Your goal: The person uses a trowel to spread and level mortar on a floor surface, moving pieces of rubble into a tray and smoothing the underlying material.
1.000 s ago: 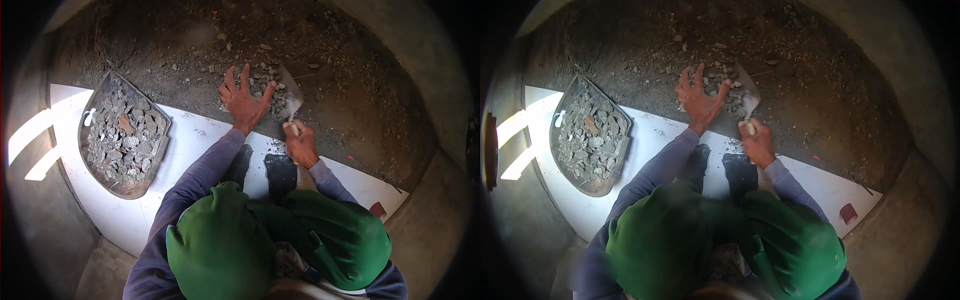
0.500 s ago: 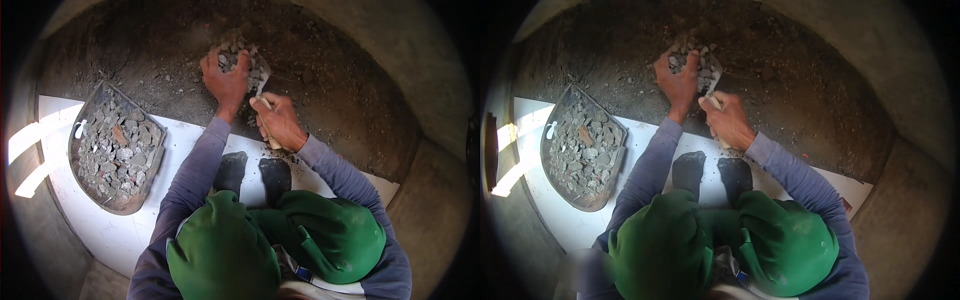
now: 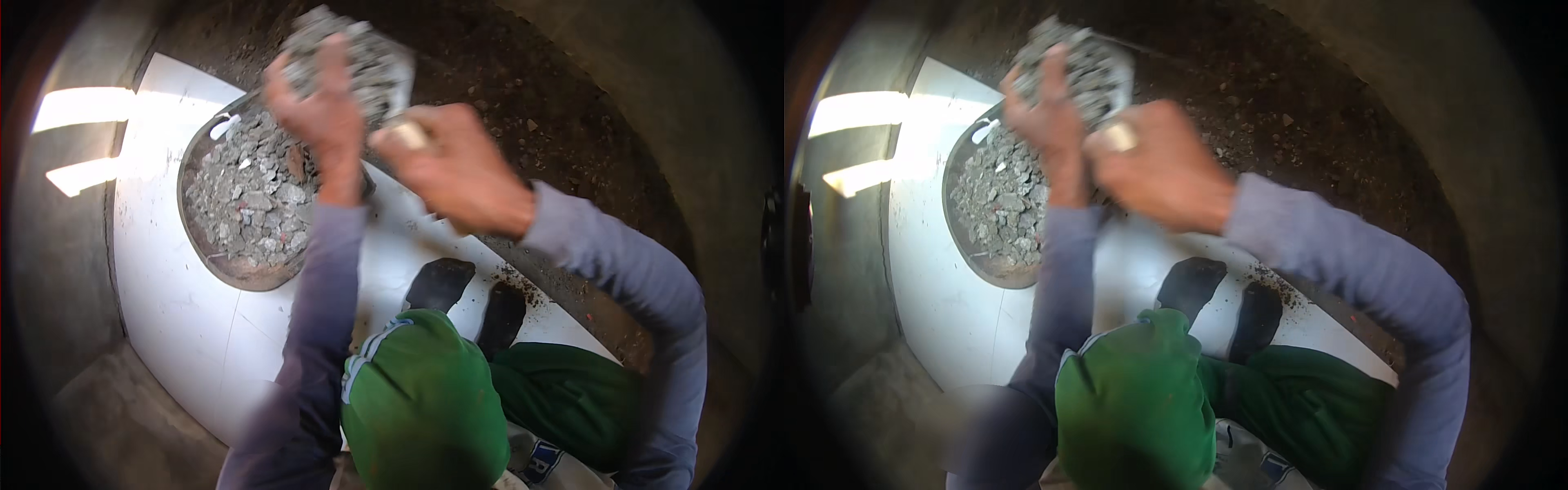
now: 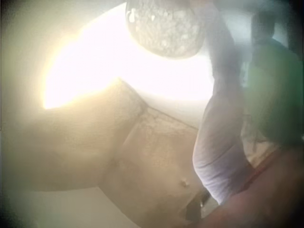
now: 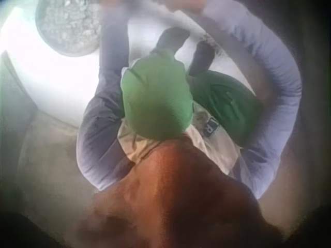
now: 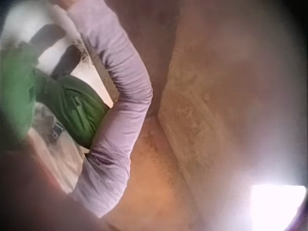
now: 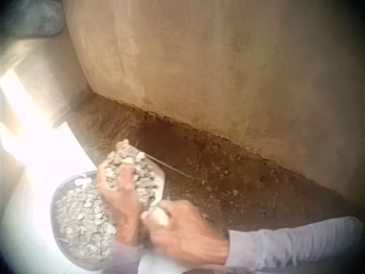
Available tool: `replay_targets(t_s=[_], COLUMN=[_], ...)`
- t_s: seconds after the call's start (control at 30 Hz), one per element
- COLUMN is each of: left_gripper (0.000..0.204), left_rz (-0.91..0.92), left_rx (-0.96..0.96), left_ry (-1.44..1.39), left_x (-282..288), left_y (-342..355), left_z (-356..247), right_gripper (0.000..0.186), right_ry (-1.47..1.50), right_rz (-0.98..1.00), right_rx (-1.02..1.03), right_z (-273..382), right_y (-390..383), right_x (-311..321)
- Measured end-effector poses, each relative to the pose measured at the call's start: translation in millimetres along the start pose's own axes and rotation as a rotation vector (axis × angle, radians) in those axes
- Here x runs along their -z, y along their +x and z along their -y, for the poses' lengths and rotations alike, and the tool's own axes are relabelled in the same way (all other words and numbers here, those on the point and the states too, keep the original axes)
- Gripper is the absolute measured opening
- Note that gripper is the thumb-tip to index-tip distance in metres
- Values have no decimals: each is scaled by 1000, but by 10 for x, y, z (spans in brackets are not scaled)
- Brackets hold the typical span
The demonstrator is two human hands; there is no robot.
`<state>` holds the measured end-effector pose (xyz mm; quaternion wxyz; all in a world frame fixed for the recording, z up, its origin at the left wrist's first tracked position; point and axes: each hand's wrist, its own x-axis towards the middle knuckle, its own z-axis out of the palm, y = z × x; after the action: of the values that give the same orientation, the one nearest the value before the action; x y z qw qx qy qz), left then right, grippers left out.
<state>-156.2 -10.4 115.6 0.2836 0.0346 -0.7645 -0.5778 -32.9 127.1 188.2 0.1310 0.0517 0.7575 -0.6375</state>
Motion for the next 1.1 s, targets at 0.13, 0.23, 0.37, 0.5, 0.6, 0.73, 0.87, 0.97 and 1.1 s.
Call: replay_targets(t_s=[0.13,0.23,0.37,0.5,0.6,0.73,0.87,0.97,1.1], left_gripper=[52,49,64,85,80,52,35,41,51], left_rz=[-147,-258,-230,-31,-208,21,780,986,1050], left_rx=[149,176,120,258,156,-24,13,-227,-180], left_ry=[-59,39,448,975,1121,557,354,373,661], left_x=[1077,1594,2390,2524,2639,1717,138,-845,-1357], left_y=[357,394,457,188,171,114,-500,-1076,-1336], left_z=[-152,-109,781,1233,1060,681,482,1114,1623], right_gripper=[30,32,25,19,18,17,23,26,26], right_ry=[263,235,-205,-721,-837,-803,-594,-503,-461], right_rz=[181,286,242,125,149,108,-184,-397,-525], right_rx=[87,87,356,631,570,213,-144,-232,-340], right_z=[172,246,-75,-529,-701,-1107,-1495,-1860,-2041], right_y=[192,319,618,685,407,-236,-1025,-1544,-2091], right_x=[-1018,-1406,-1764,-1321,-545,627,1324,1488,1522])
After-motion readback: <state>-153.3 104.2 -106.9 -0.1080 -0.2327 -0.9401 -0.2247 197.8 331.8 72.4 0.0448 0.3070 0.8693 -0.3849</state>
